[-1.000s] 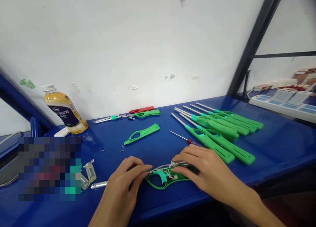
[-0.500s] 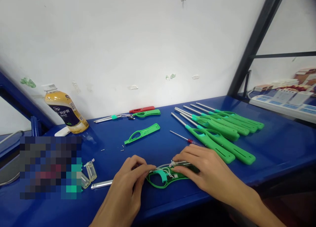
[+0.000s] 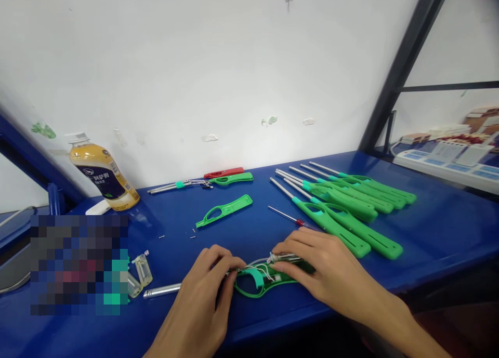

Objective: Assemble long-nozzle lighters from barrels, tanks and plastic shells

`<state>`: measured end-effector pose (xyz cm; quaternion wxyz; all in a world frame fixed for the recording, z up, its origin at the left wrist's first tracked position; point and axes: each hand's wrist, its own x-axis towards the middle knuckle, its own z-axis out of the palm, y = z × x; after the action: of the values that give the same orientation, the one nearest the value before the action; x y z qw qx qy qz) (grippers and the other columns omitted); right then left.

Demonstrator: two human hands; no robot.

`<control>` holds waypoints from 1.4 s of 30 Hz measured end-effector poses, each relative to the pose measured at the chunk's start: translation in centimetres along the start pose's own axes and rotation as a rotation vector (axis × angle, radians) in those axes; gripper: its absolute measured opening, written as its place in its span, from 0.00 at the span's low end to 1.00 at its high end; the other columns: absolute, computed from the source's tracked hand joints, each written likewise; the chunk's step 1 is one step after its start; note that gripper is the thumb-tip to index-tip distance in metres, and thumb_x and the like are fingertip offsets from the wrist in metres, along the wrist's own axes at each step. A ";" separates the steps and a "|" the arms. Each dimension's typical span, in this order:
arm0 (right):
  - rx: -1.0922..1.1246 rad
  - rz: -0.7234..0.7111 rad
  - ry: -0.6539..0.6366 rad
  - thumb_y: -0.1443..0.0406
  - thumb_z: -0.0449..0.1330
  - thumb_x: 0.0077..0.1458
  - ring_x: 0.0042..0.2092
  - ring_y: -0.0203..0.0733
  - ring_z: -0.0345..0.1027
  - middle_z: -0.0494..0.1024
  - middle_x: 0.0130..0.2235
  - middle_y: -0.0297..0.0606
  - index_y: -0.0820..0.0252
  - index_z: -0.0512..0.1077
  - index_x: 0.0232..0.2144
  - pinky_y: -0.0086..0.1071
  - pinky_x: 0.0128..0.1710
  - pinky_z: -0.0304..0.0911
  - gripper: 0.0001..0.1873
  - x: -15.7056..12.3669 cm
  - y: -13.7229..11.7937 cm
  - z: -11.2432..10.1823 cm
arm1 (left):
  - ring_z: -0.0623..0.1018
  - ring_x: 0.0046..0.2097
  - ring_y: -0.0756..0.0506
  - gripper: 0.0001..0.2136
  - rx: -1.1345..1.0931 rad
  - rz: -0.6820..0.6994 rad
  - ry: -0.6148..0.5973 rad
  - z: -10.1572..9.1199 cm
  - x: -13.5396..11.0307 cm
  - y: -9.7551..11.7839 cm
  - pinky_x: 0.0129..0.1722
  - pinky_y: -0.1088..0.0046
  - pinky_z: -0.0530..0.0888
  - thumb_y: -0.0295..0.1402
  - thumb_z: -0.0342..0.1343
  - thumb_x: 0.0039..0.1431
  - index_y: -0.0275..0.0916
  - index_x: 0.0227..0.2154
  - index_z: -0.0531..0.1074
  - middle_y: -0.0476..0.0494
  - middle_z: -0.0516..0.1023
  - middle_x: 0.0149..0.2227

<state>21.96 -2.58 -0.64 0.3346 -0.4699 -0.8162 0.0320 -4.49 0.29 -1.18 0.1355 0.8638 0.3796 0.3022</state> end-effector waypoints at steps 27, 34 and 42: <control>0.024 0.040 -0.042 0.59 0.59 0.72 0.40 0.38 0.72 0.80 0.40 0.28 0.51 0.74 0.43 0.37 0.43 0.62 0.05 0.1 -0.7 -0.6 | 0.78 0.42 0.45 0.12 0.102 0.120 0.001 0.0 0.4 0.3 0.49 0.61 0.76 0.24 0.47 0.74 0.47 0.50 0.69 0.50 0.75 0.44; 0.022 0.047 -0.073 0.60 0.60 0.71 0.41 0.40 0.72 0.79 0.40 0.29 0.51 0.74 0.43 0.37 0.43 0.61 0.04 0.0 -0.7 -0.6 | 0.77 0.44 0.45 0.11 0.121 0.124 -0.013 -0.2 0.2 0.7 0.50 0.61 0.76 0.26 0.48 0.75 0.46 0.52 0.68 0.48 0.74 0.45; 0.027 0.055 -0.120 0.59 0.59 0.73 0.44 0.40 0.73 0.78 0.44 0.29 0.48 0.72 0.48 0.37 0.44 0.61 0.05 -0.1 -0.9 -0.8 | 0.78 0.47 0.45 0.08 0.118 0.108 -0.019 -0.2 0.0 0.7 0.52 0.61 0.76 0.30 0.52 0.75 0.47 0.51 0.69 0.48 0.75 0.47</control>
<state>21.78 -3.31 0.22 0.2904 -0.4850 -0.8210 0.0804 -4.16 -0.17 -0.67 0.0714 0.8923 0.3483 0.2782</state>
